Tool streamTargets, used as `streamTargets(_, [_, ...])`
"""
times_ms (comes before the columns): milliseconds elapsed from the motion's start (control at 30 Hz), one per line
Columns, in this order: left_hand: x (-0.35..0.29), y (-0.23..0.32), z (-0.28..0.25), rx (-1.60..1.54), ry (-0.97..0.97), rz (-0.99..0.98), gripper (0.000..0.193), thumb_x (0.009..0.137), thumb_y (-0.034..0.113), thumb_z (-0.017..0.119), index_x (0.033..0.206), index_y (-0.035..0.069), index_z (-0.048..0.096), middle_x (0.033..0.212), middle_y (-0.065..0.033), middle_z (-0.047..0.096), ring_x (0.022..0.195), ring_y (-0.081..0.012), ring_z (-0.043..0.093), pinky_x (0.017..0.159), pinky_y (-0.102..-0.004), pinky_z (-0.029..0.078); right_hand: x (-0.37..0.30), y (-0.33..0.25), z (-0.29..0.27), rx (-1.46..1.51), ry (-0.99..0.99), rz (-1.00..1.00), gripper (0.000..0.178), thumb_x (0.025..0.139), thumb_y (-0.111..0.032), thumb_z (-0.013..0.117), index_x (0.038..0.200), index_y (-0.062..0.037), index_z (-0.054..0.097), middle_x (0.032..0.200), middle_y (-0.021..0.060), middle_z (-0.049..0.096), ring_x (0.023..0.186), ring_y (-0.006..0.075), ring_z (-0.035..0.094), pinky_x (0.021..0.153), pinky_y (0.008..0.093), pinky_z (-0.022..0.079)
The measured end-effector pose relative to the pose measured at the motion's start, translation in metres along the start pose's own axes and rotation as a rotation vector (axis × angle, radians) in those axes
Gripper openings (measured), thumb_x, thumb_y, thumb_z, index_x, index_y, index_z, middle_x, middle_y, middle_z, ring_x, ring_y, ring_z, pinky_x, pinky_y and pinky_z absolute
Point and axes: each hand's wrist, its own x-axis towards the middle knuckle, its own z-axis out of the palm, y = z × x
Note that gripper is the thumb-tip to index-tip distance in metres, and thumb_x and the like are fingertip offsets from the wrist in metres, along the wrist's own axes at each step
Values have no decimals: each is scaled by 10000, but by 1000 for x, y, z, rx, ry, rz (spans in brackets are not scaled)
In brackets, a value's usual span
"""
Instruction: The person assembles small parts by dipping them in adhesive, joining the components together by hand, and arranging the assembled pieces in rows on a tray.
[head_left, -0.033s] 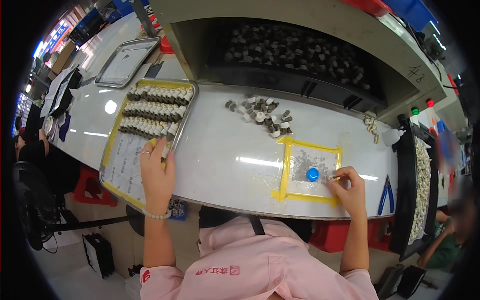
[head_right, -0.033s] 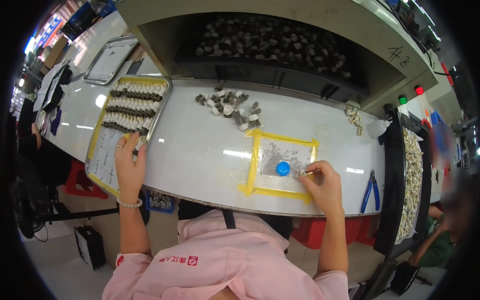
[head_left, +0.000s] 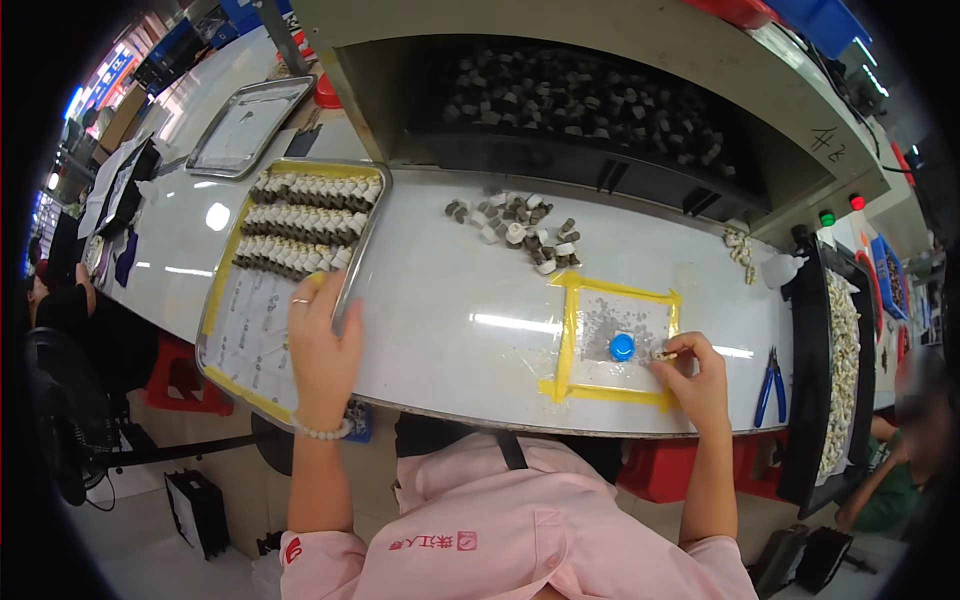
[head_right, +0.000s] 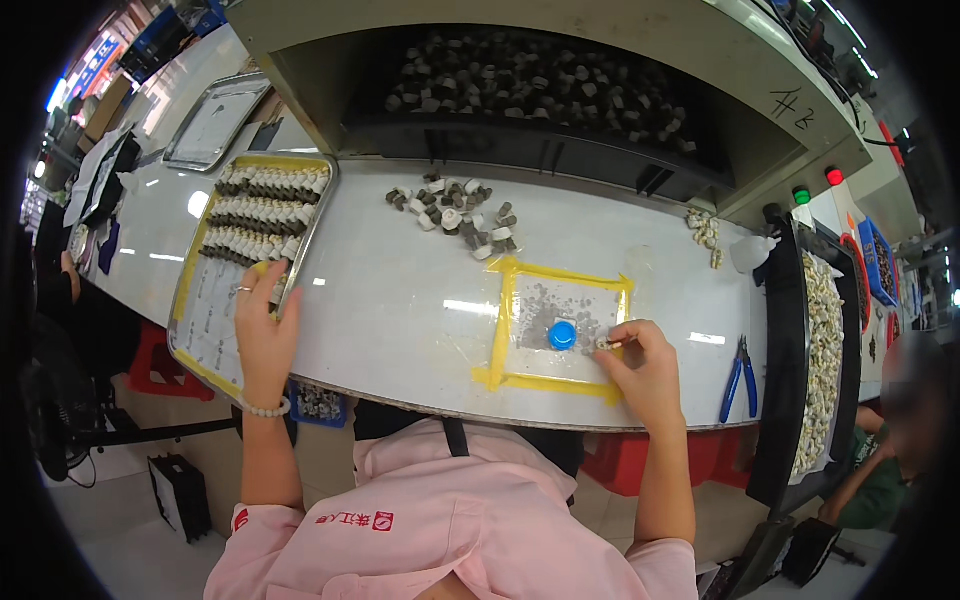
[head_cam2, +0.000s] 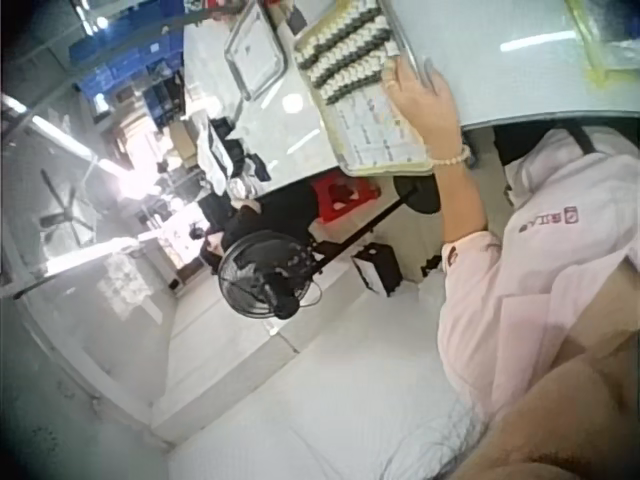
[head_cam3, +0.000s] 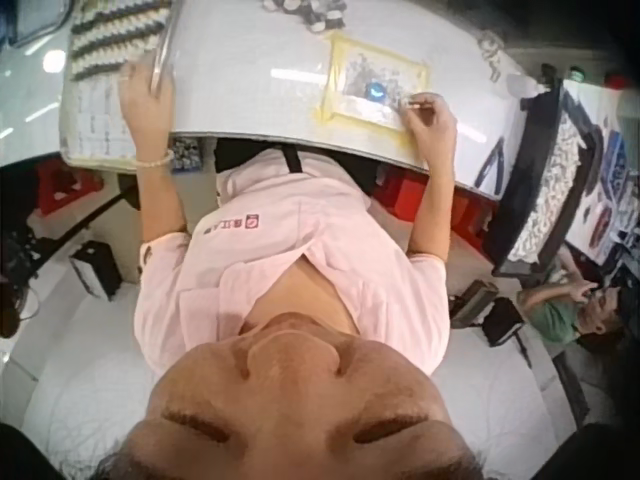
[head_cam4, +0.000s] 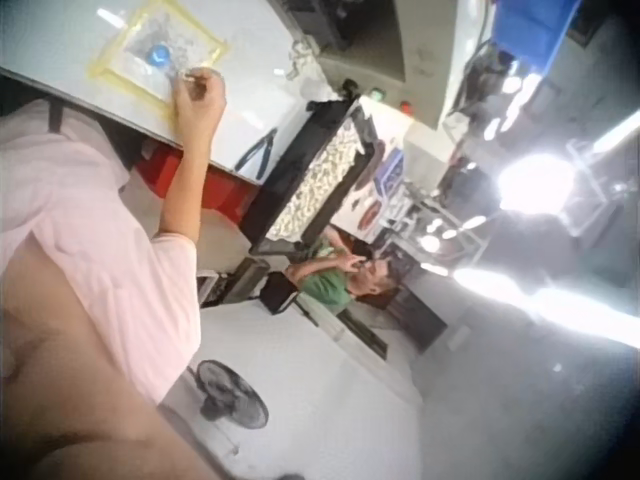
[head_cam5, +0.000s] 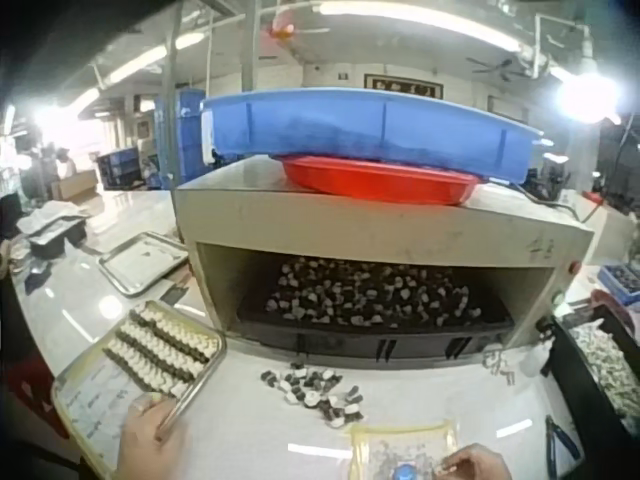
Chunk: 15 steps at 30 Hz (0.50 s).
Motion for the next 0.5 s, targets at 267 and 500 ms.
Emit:
streamTargets(267, [31, 101, 84, -362, -357, 486, 362, 762, 12, 639, 1120, 31, 587, 1127, -142, 537, 1023, -315, 540, 875, -367, 462, -1, 0, -2, -124, 56, -151, 237, 688, -12, 748, 847, -9, 573, 824, 93, 564, 751, 218, 557, 659, 304, 468])
streamTargets(500, [40, 106, 112, -263, -469, 476, 282, 770, 2, 625, 1051, 11, 598, 982, -132, 504, 883, -270, 548, 788, -347, 488, -2, -5, -6, -184, 57, -150, 184, 696, -25, 741, 831, -1, 618, 822, 109, 601, 765, 247, 591, 664, 332, 492])
